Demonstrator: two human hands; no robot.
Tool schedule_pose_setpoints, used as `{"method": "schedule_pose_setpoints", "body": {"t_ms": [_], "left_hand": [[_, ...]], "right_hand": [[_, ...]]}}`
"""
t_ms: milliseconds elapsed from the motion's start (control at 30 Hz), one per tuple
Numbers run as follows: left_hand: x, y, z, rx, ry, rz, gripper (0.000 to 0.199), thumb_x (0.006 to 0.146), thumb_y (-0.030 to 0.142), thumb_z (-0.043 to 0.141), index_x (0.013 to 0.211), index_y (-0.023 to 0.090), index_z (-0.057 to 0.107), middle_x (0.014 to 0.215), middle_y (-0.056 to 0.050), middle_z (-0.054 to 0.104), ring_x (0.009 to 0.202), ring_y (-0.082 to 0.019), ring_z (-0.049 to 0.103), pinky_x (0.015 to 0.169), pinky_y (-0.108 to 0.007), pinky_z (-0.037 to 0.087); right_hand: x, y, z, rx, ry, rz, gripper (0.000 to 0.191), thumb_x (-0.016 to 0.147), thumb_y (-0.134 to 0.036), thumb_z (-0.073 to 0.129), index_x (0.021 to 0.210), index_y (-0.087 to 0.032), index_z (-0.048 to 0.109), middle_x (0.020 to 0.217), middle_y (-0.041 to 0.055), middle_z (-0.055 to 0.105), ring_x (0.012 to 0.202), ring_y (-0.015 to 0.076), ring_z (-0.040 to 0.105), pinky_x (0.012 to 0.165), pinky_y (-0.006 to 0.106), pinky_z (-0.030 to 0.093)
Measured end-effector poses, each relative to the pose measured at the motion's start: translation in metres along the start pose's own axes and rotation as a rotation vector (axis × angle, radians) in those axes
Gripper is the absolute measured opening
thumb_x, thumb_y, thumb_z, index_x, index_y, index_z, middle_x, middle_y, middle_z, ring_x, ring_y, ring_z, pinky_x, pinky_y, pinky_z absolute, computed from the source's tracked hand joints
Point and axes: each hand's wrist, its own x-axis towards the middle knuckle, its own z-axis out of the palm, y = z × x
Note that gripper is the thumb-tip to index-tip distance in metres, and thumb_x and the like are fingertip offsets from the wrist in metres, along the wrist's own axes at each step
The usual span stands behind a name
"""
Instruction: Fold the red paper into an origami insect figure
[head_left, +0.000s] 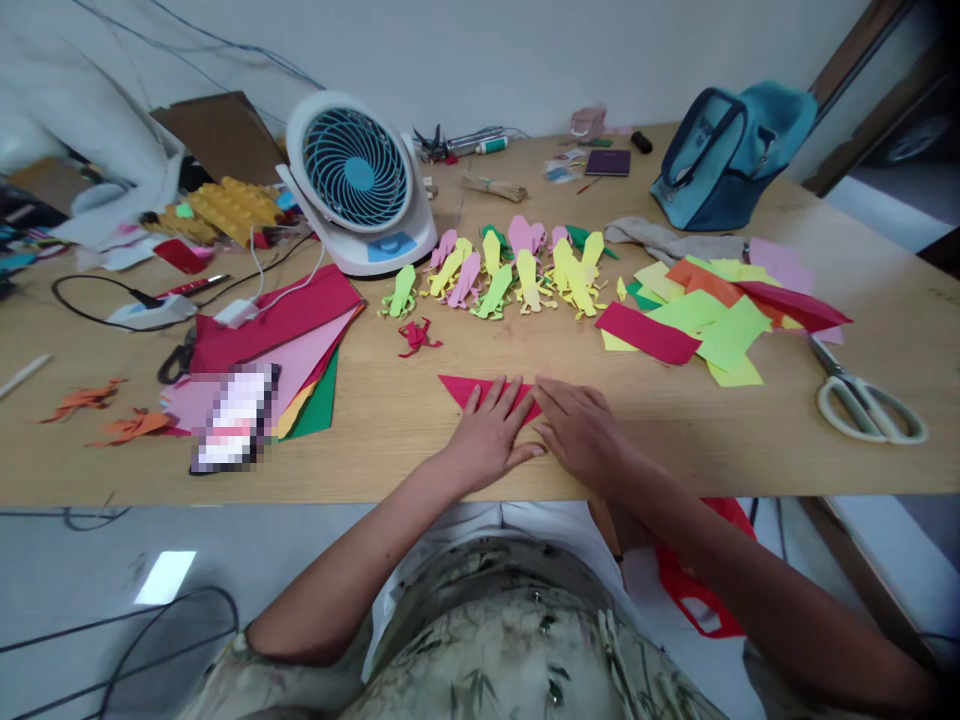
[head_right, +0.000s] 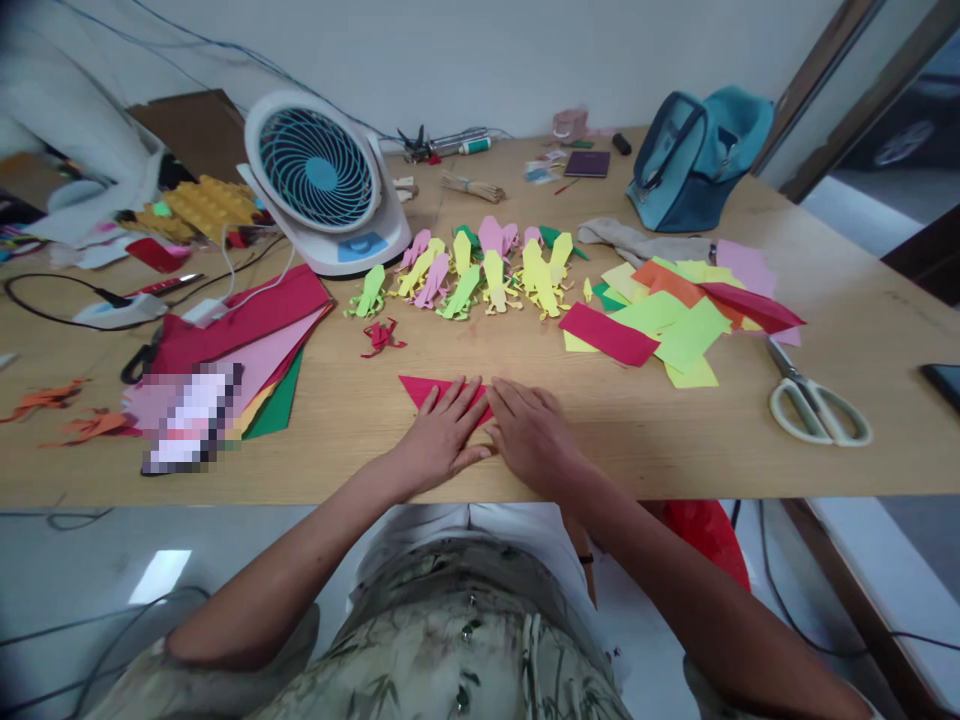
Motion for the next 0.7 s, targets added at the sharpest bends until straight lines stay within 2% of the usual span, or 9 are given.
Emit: {"method": "schedule_pose_setpoints", "body": {"t_ms": [133, 333, 533, 700], "left_hand": [[-0.001, 0.001, 0.002, 0.006, 0.038, 0.007, 0.074, 0.099, 0.057, 0.04, 0.156, 0.012, 0.031, 0.165, -0.02, 0.022, 0.154, -0.037, 0.018, 0.12, -0.06, 0.021], [-0.005, 0.002, 0.003, 0.012, 0.074, 0.002, 0.063, 0.102, 0.044, 0.034, 0.156, 0.011, 0.03, 0.165, -0.017, 0.025, 0.153, -0.035, 0.02, 0.121, -0.057, 0.022], [-0.008, 0.002, 0.005, 0.03, 0.116, -0.067, 0.06, 0.104, 0.048, 0.03, 0.155, 0.015, 0.034, 0.165, -0.016, 0.025, 0.153, -0.032, 0.024, 0.121, -0.053, 0.026], [-0.012, 0.005, 0.008, 0.033, 0.175, -0.178, 0.069, 0.102, 0.059, 0.032, 0.152, 0.012, 0.039, 0.163, -0.02, 0.028, 0.151, -0.034, 0.028, 0.12, -0.05, 0.03]], "right_hand": [[0.003, -0.004, 0.012, 0.031, -0.002, -0.016, 0.054, 0.102, -0.029, 0.034, 0.15, -0.006, 0.041, 0.156, 0.0197, 0.043, 0.145, 0.0268, 0.04, 0.118, 0.047, 0.029], [-0.003, 0.002, 0.017, -0.013, 0.011, 0.044, 0.055, 0.102, -0.038, 0.036, 0.15, -0.011, 0.043, 0.158, 0.0176, 0.039, 0.147, 0.0296, 0.037, 0.117, 0.054, 0.031], [-0.004, 0.0, 0.013, -0.038, -0.01, 0.085, 0.053, 0.102, -0.036, 0.036, 0.149, -0.013, 0.045, 0.159, 0.0154, 0.039, 0.147, 0.0299, 0.038, 0.116, 0.058, 0.032], [-0.005, -0.003, 0.014, -0.005, 0.027, 0.145, 0.053, 0.101, -0.034, 0.037, 0.15, -0.013, 0.044, 0.159, 0.0156, 0.039, 0.146, 0.0293, 0.039, 0.117, 0.055, 0.03]]}}
